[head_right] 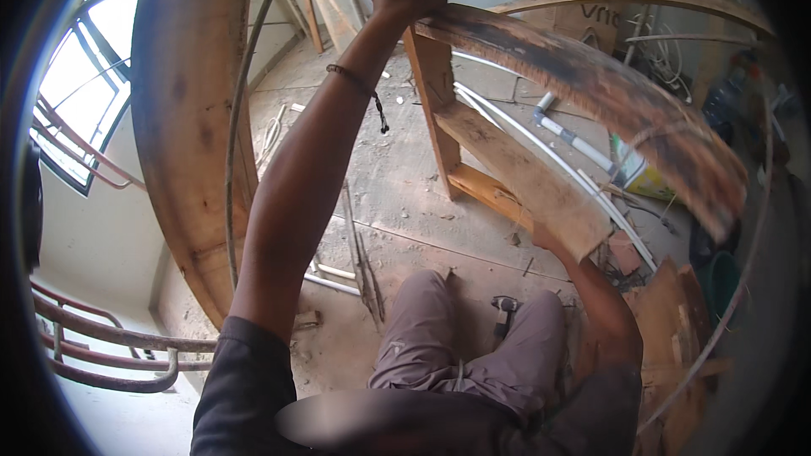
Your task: The person uses a crowbar to pry apart wooden slats and beams from a frame, then uses a hammer to knock out nails and further separate the wood pieces by hand.
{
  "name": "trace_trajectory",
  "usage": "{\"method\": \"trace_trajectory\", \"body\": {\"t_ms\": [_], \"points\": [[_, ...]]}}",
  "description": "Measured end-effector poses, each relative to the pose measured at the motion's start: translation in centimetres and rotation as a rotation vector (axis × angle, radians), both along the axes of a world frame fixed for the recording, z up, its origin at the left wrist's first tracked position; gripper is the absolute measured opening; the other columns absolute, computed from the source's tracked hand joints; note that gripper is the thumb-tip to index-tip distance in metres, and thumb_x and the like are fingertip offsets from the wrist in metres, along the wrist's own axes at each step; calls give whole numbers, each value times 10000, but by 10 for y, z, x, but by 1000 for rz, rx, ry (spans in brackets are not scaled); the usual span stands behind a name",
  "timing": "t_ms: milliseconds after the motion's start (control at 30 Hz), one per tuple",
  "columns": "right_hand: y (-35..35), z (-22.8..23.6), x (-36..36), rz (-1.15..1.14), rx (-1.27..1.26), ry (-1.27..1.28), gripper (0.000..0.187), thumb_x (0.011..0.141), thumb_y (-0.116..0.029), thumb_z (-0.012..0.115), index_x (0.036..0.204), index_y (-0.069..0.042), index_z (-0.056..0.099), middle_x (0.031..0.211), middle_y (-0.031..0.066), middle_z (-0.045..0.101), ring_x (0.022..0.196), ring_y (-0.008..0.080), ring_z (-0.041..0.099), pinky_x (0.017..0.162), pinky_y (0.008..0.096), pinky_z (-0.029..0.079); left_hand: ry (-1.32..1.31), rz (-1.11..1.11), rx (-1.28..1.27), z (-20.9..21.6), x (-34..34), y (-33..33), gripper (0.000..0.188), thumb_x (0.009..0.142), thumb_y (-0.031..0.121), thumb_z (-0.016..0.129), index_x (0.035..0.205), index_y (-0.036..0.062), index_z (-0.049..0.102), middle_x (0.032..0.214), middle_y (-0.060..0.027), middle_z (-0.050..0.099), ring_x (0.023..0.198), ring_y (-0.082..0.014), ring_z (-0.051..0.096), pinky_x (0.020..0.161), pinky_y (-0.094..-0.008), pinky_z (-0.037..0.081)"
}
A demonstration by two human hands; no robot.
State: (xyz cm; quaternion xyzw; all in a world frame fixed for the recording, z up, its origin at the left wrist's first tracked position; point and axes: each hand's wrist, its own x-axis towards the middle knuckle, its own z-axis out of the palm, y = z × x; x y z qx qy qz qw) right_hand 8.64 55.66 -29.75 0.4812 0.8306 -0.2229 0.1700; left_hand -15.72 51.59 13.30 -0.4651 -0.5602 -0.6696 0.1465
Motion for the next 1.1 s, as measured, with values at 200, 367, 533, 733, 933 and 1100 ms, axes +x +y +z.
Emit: {"method": "trace_trajectory", "body": {"t_ms": [200,367,533,733,933,1100], "points": [[-73,-57,-2,-54,448,204,792,717,-167,702,1421,-29,366,1112,211,571,976,363,637,784,461,546,-51,42,25,5,-16,-8,551,810,438,726,1041,-33,557,895,-249,657,885,-400,642,787,-499,467],[-113,-116,-13,-114,579,294,849,706,-206,725,1437,-30,331,1134,221,563,986,396,627,822,482,534,144,-59,133,-4,-16,-9,455,842,381,722,1111,30,615,892,-175,684,848,-351,666,753,-469,491],[-105,-110,-1,-200,372,331,883,707,-223,731,1451,-33,293,1134,232,589,983,426,634,834,506,527,156,-275,257,-9,4,5,399,852,364,718,1125,83,647,991,-162,682,927,-350,665,786,-449,505],[-137,-159,-38,-384,477,301,870,717,-209,736,1452,-52,298,1117,233,616,986,423,636,812,512,533,181,-281,227,-11,1,5,447,853,345,726,1110,8,587,965,-169,701,928,-362,671,792,-442,513],[-85,-116,-13,-274,471,378,731,768,-219,723,1394,-21,402,1156,218,588,945,412,628,876,502,505,-39,-105,79,2,-21,-5,499,821,351,759,1087,-24,563,902,-183,703,870,-361,675,775,-444,511],[-134,-86,0,-222,711,506,754,799,-289,716,1424,-35,379,1193,229,543,1122,386,533,945,491,425,-86,-169,123,2,-15,-14,559,787,368,783,1110,-33,566,942,-206,697,896,-335,674,792,-452,507]]}}
